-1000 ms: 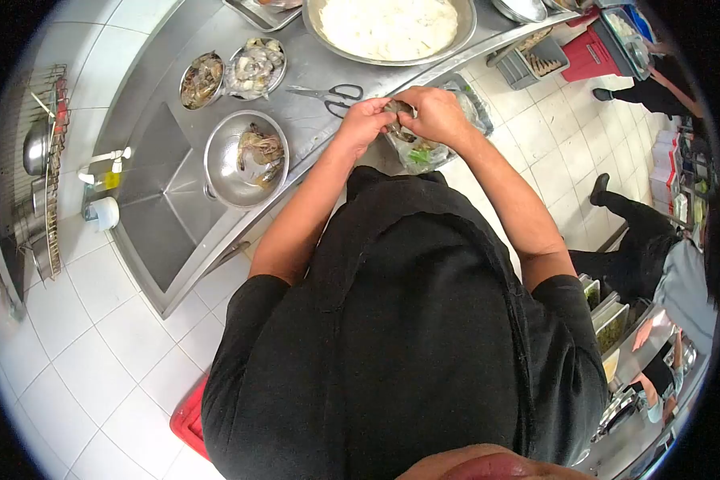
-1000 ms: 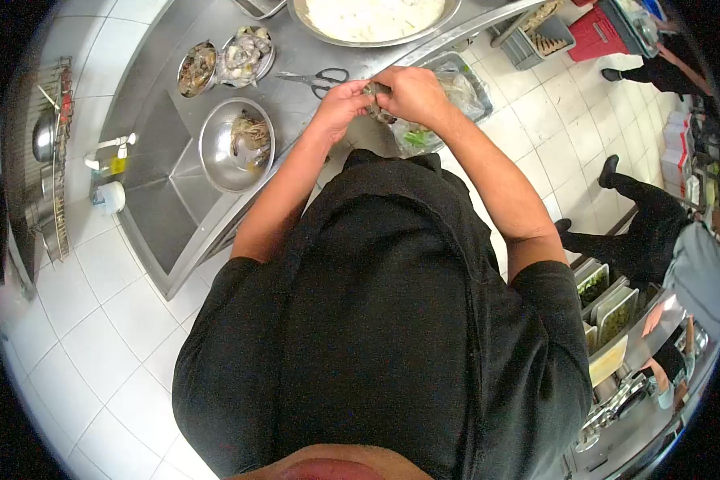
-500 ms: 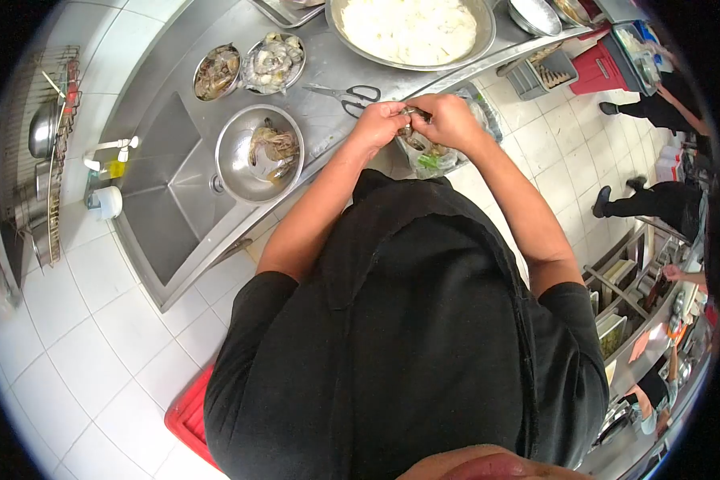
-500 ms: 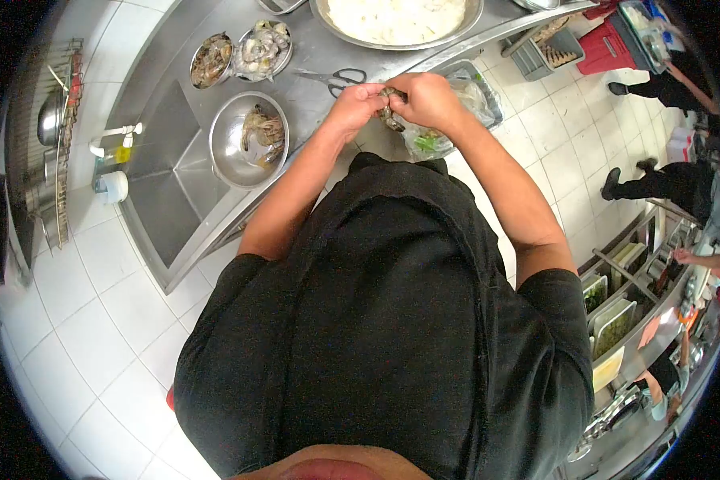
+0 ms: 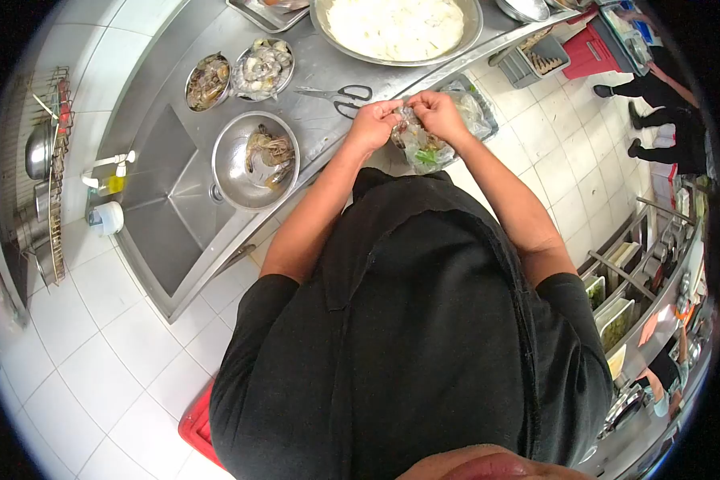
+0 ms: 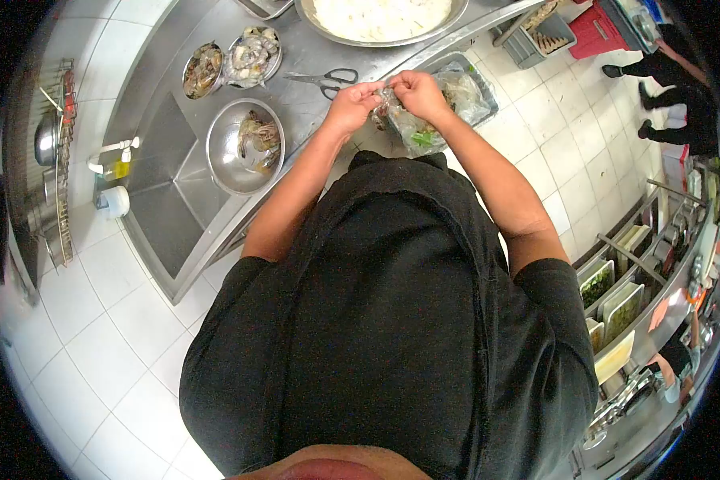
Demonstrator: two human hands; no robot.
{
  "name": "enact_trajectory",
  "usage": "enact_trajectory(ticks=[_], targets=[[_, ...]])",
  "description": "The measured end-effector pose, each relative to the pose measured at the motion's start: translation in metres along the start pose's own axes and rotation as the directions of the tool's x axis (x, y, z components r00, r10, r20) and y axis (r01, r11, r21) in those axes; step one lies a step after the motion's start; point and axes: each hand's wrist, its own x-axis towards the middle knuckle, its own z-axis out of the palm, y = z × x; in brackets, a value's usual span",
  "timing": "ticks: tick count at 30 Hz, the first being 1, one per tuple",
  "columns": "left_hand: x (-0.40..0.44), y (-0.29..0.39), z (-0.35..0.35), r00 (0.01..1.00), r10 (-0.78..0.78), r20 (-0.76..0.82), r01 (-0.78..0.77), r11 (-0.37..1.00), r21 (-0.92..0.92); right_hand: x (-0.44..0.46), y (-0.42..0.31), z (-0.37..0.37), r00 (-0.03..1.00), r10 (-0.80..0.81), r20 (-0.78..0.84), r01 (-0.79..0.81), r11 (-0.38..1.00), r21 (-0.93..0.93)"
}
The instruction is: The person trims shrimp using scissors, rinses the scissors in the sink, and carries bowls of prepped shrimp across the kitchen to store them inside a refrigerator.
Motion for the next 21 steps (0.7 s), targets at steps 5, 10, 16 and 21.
enact_trajectory(ticks=[5, 10, 16, 21], targets=[[0.009, -0.009, 0.004, 0.990, 0.114, -0.082, -0.112, 0.993, 0.022, -0.024, -0.016, -0.006, 0.993, 0.117, 0.007, -0.117, 0.974, 0.193], [0.006, 0.000, 0.011, 0.990, 0.128, -0.064, -0.124, 0.991, 0.051, -0.027, -0.007, -0.001, 0.984, -0.127, -0.125, 0.114, 0.988, -0.106], [0.008, -0.010, 0.013, 0.986, 0.160, -0.039, -0.160, 0.987, 0.011, -0.028, 0.003, -0.011, 0.996, 0.088, -0.035, -0.080, 0.979, 0.185], [0.002, 0.000, 0.016, 0.990, 0.127, -0.061, -0.131, 0.990, -0.062, -0.032, 0.003, -0.018, 0.990, 0.135, 0.039, -0.135, 0.841, 0.524]])
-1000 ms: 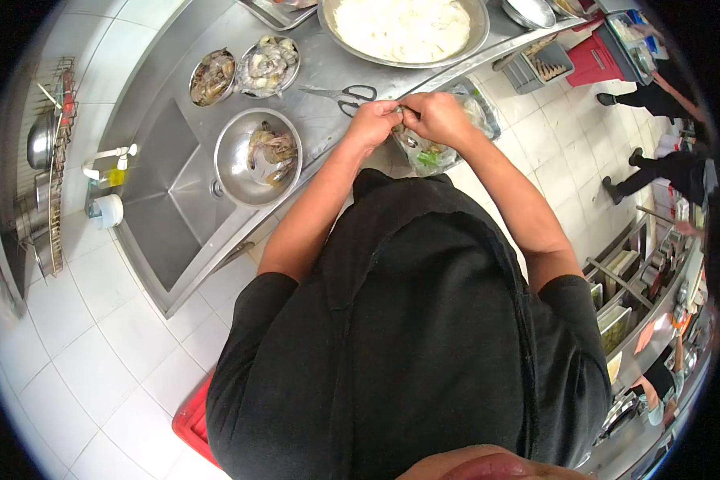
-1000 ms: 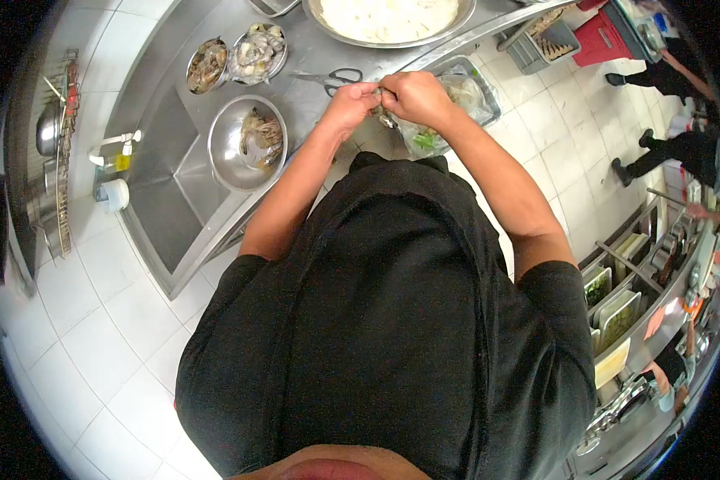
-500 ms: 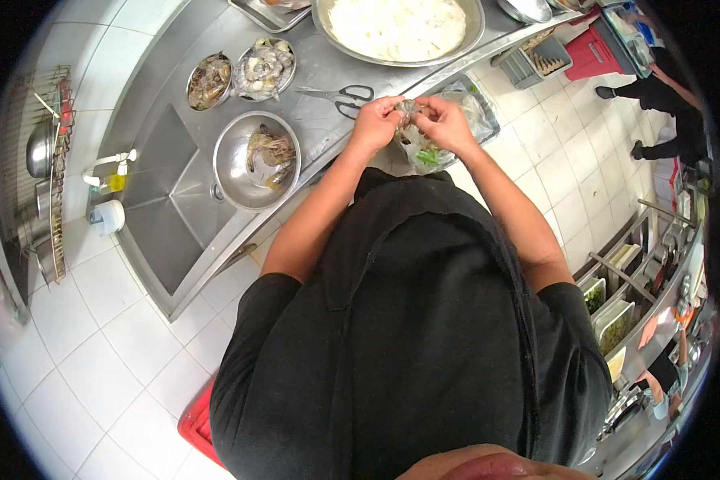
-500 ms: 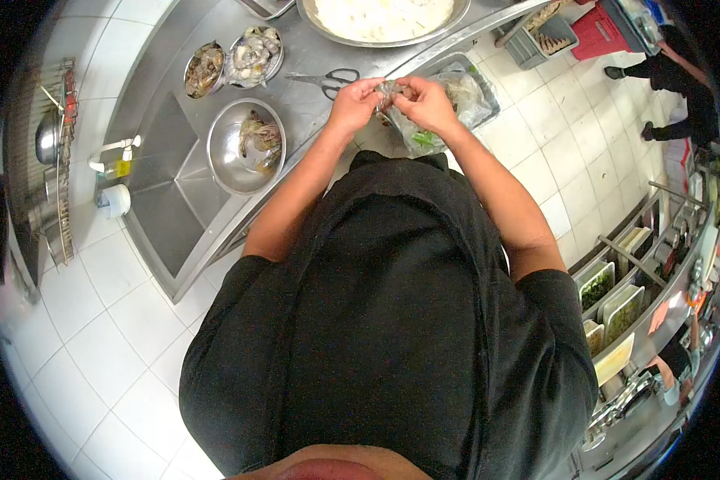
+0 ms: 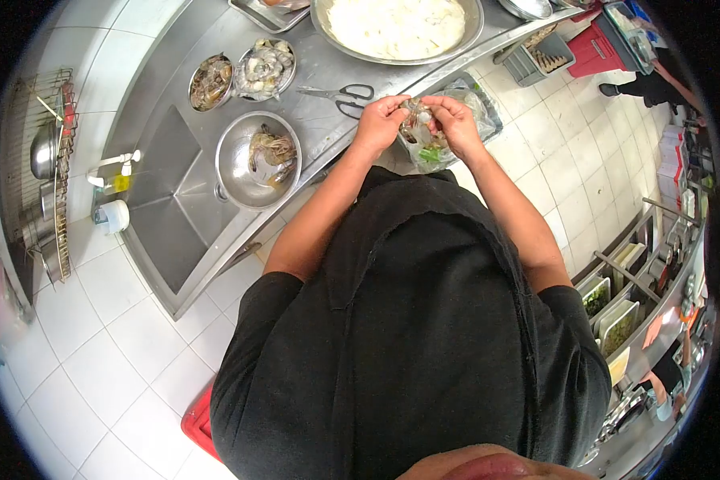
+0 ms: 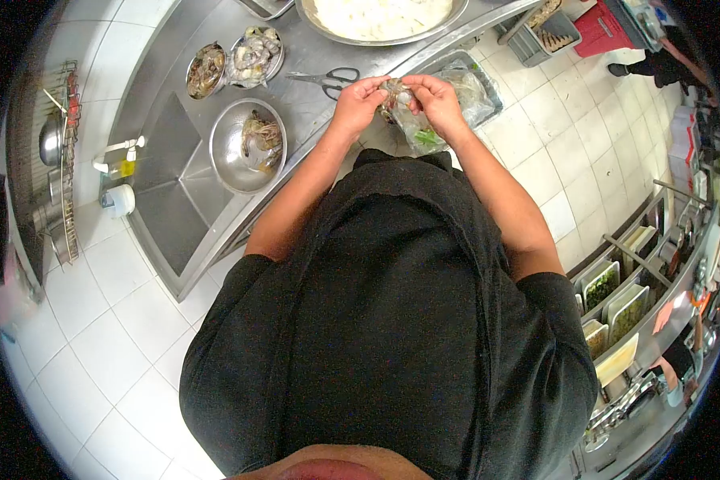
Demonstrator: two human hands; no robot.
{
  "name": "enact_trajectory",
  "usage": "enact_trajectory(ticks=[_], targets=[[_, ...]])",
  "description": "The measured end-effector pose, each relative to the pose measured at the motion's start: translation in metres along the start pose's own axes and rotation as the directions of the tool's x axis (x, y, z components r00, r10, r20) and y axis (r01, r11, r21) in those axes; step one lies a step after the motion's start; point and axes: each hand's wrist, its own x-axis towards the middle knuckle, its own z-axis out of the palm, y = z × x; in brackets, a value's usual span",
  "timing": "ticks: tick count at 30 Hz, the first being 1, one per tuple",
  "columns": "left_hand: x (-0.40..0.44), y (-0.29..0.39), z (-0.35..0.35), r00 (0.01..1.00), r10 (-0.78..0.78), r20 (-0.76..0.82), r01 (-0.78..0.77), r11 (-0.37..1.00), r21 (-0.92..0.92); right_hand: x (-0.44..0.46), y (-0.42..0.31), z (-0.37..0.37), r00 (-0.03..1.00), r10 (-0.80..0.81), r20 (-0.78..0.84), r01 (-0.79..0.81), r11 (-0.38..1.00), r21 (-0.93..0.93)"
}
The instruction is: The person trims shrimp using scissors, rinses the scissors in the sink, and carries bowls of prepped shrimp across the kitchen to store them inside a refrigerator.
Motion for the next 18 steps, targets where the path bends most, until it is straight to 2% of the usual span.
enact_trajectory(ticks=[3, 6, 9, 12, 15, 18], targets=[[0.001, -0.002, -0.002, 1.000, -0.002, 0.005, 0.002, 0.998, 0.059, -0.010, -0.018, 0.024, 0.969, -0.246, 0.000, 0.239, 0.940, -0.242], [0.001, -0.002, -0.001, 0.999, -0.025, 0.031, 0.023, 0.996, 0.081, 0.001, -0.009, 0.014, 0.940, -0.328, 0.094, 0.329, 0.796, -0.508], [-0.002, 0.001, 0.000, 1.000, 0.007, 0.025, -0.009, 0.997, 0.082, 0.010, -0.004, 0.010, 0.919, -0.383, 0.089, 0.376, 0.791, -0.482], [-0.007, 0.008, -0.003, 0.999, -0.027, 0.029, 0.022, 0.986, 0.163, 0.012, -0.008, 0.011, 0.997, -0.081, -0.011, 0.072, 0.941, -0.331], [-0.005, 0.002, -0.002, 0.997, 0.033, 0.062, -0.040, 0.993, 0.110, 0.007, -0.016, 0.016, 0.977, 0.197, -0.085, -0.197, 0.980, 0.006], [-0.008, 0.000, 0.003, 0.994, 0.105, -0.043, -0.097, 0.980, 0.171, 0.003, -0.014, 0.015, 0.980, 0.166, -0.109, -0.161, 0.986, 0.050]])
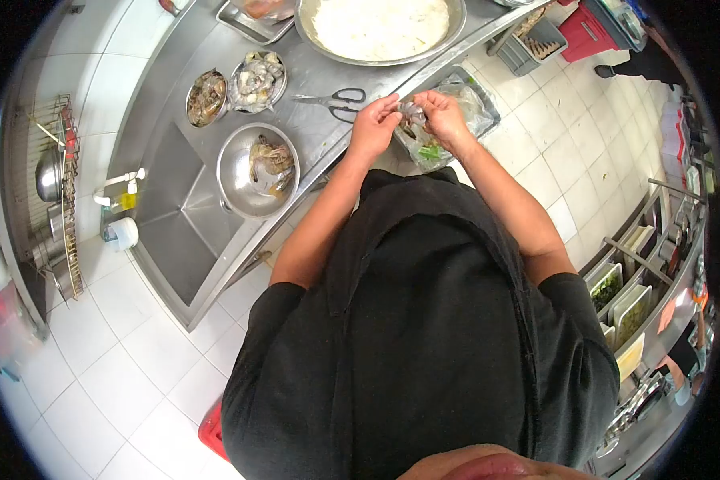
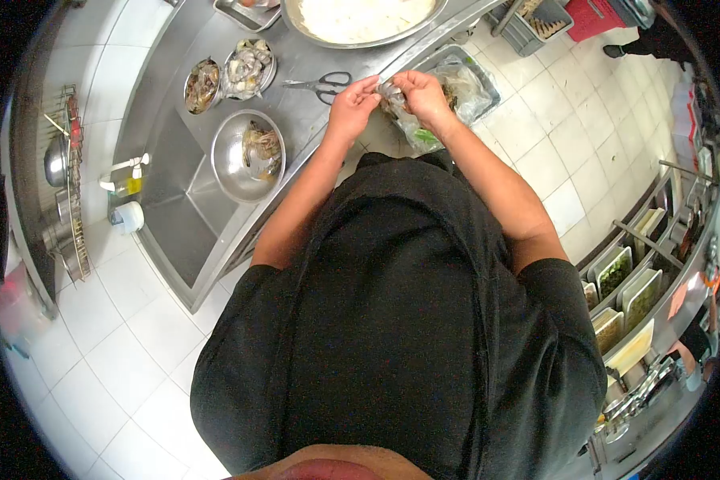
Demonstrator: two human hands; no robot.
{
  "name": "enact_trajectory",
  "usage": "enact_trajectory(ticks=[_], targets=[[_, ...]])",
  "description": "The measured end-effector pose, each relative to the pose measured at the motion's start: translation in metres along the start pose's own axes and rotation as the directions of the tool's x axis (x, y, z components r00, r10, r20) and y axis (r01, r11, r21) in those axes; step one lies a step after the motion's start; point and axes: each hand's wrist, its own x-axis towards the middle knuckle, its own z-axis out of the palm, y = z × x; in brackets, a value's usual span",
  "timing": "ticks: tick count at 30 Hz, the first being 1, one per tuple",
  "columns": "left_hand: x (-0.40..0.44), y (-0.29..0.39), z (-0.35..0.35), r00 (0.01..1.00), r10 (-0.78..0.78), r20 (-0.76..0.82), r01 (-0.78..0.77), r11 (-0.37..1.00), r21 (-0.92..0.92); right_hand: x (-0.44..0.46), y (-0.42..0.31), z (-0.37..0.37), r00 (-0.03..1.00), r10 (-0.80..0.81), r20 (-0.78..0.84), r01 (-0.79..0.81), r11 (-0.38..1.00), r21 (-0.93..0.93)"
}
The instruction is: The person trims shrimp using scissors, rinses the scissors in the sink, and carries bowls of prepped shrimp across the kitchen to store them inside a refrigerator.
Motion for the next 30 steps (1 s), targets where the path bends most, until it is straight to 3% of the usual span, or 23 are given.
enact_trajectory(ticks=[3, 6, 12, 15, 21, 24, 25, 30], targets=[[0.001, -0.006, 0.002, 0.996, -0.029, -0.089, 0.021, 0.995, -0.094, 0.008, 0.013, -0.002, 0.943, -0.327, -0.056, 0.305, 0.921, -0.244], [-0.003, -0.005, 0.005, 0.987, -0.161, -0.018, 0.155, 0.969, -0.191, 0.002, 0.009, 0.002, 0.797, -0.603, -0.007, 0.482, 0.644, -0.594], [-0.001, -0.005, 0.015, 0.967, -0.256, 0.004, 0.247, 0.928, -0.280, -0.012, 0.005, 0.012, 0.748, -0.663, 0.037, 0.545, 0.580, -0.606], [0.002, -0.010, 0.017, 0.962, -0.270, -0.044, 0.249, 0.932, -0.264, -0.010, 0.008, 0.006, 0.765, -0.641, -0.070, 0.454, 0.612, -0.647], [0.008, -0.016, 0.024, 0.960, -0.272, -0.072, 0.255, 0.950, -0.182, 0.009, 0.023, -0.017, 0.658, -0.750, -0.075, 0.427, 0.453, -0.782], [0.008, -0.017, 0.017, 0.954, -0.272, -0.127, 0.261, 0.960, -0.099, 0.015, 0.013, -0.035, 0.692, -0.708, -0.143, 0.365, 0.514, -0.776], [0.008, -0.016, 0.014, 0.954, -0.275, -0.124, 0.262, 0.959, -0.109, 0.010, 0.002, -0.036, 0.750, -0.638, -0.173, 0.273, 0.537, -0.798], [0.008, -0.015, 0.010, 0.961, -0.259, -0.094, 0.245, 0.959, -0.141, 0.024, 0.005, -0.064, 0.767, -0.641, -0.027, 0.259, 0.348, -0.901]])
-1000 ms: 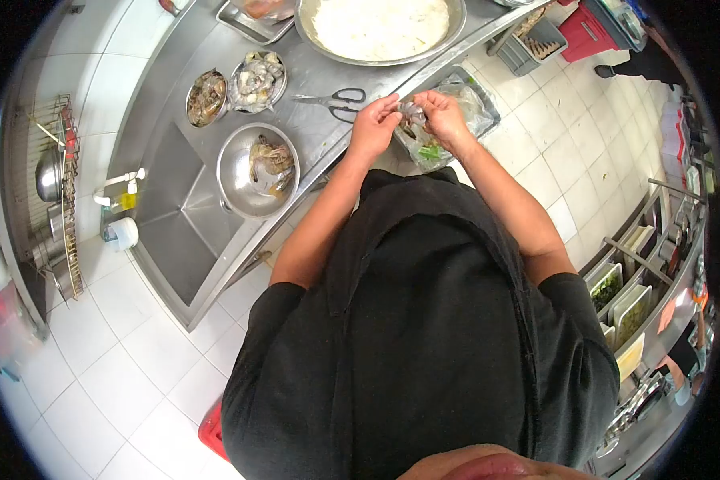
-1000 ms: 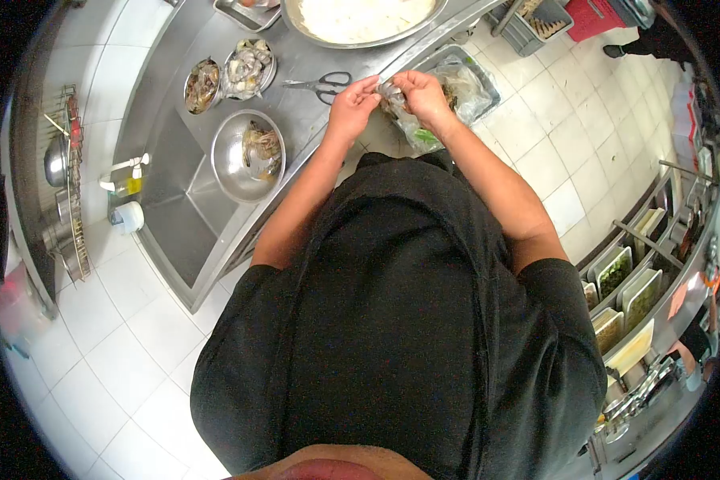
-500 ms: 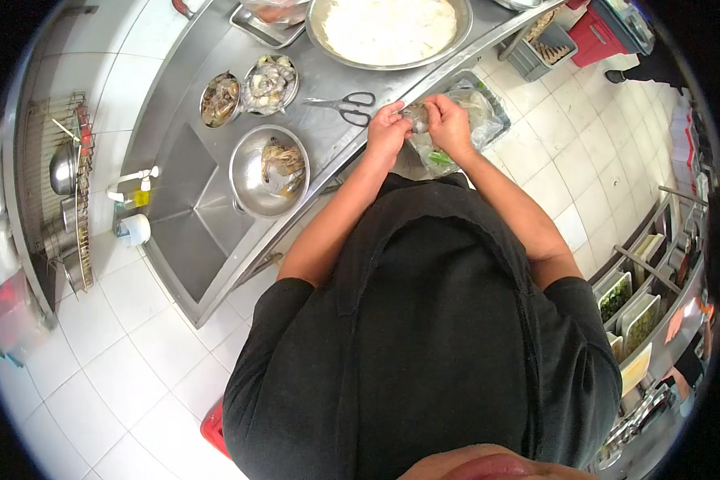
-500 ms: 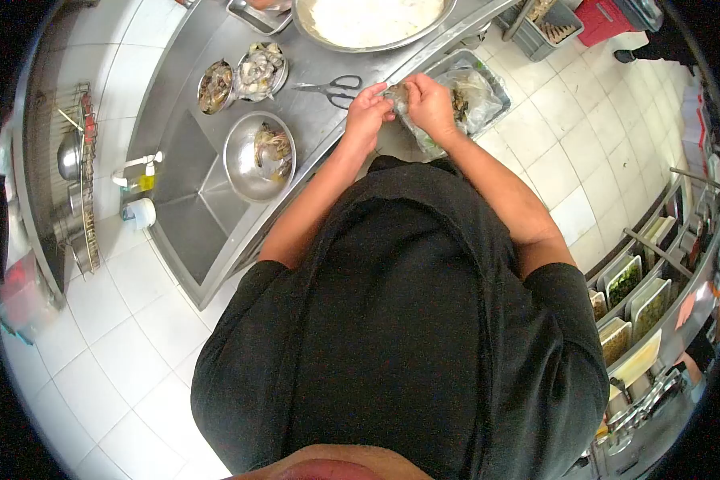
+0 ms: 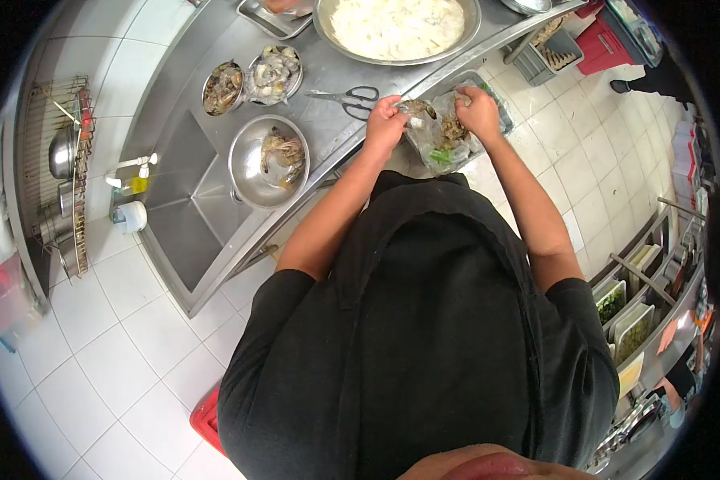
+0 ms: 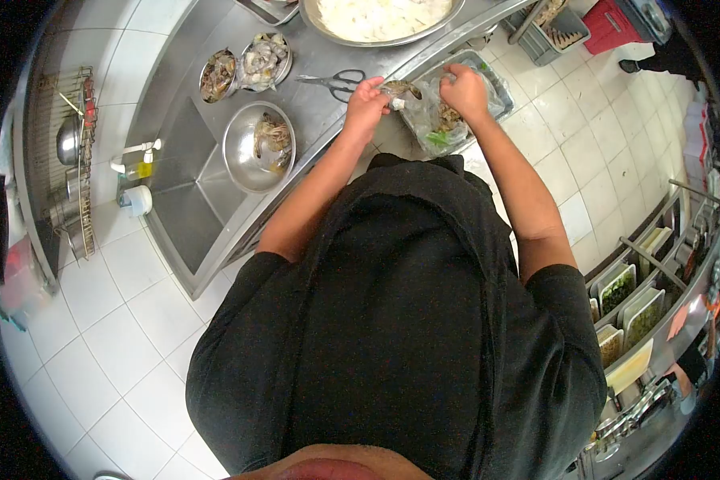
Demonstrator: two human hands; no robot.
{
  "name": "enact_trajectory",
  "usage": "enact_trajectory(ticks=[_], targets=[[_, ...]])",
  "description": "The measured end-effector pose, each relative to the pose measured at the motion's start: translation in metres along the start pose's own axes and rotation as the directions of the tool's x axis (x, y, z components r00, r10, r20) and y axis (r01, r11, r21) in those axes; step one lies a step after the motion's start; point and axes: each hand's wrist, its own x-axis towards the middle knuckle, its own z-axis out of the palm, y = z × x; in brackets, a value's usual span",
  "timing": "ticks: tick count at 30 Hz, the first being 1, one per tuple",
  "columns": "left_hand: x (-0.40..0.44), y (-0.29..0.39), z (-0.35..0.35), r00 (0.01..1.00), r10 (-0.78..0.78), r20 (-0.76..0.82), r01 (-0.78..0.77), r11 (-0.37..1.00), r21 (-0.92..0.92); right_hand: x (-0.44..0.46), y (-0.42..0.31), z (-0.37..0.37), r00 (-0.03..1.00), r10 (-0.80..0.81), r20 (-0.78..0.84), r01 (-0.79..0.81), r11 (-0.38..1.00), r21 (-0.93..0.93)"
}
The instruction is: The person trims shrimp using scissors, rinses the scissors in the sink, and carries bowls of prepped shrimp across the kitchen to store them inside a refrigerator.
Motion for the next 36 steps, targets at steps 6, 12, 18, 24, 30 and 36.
enact_trajectory(ticks=[6, 12, 18, 24, 30, 36], targets=[[0.000, 0.000, 0.001, 0.995, -0.005, 0.095, 0.001, 0.999, 0.038, -0.008, -0.054, -0.014, 0.919, -0.374, 0.126, 0.358, 0.924, 0.134], [0.004, -0.003, -0.008, 0.984, 0.027, 0.175, -0.043, 0.995, 0.086, -0.012, -0.067, -0.003, 0.863, -0.478, 0.164, 0.468, 0.878, 0.096], [0.001, 0.002, -0.010, 0.982, 0.048, 0.181, -0.083, 0.977, 0.194, -0.018, -0.054, 0.021, 0.925, -0.352, 0.140, 0.341, 0.935, 0.096], [0.007, -0.006, -0.013, 0.980, 0.005, 0.199, -0.045, 0.979, 0.201, -0.018, -0.058, 0.012, 0.950, -0.271, 0.156, 0.204, 0.916, 0.345], [0.000, 0.002, -0.012, 0.974, 0.068, 0.218, -0.129, 0.952, 0.277, -0.016, -0.056, 0.014, 0.936, -0.172, 0.307, 0.064, 0.941, 0.332], [0.001, -0.008, -0.010, 0.966, 0.132, 0.221, -0.192, 0.941, 0.280, -0.018, -0.016, 0.045, 0.880, 0.176, 0.441, -0.397, 0.784, 0.478]])
